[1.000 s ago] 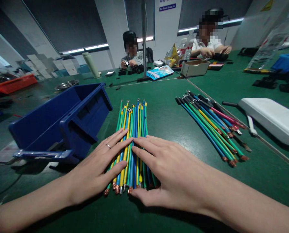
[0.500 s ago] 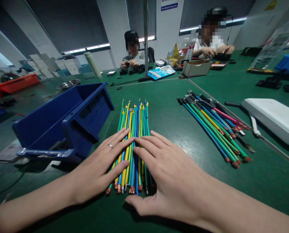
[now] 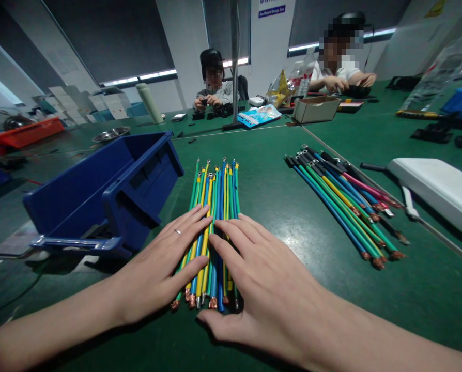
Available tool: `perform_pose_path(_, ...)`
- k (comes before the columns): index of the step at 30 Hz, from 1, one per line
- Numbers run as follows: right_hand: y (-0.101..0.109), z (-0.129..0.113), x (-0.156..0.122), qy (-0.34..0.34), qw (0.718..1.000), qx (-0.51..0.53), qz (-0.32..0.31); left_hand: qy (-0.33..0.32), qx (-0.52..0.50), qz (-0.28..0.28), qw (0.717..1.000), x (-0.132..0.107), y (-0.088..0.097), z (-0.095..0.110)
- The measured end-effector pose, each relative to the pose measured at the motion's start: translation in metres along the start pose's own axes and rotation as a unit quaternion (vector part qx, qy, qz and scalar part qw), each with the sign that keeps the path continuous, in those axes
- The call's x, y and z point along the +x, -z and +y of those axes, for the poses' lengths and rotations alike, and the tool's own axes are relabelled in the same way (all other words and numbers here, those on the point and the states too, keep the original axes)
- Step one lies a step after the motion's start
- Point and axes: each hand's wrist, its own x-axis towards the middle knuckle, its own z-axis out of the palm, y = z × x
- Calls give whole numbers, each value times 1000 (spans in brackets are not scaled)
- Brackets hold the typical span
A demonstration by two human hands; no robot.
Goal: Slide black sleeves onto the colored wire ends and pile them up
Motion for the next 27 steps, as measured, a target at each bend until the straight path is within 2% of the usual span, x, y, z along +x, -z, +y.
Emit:
perform_pose_path(19,-2,-7,4,22,999,35,-20,14,-18,20,1000,2,-3,0)
perform_pose_path(27,-3,-7,6,39,999,29,4,34,-47,38,998,-1,-4,0)
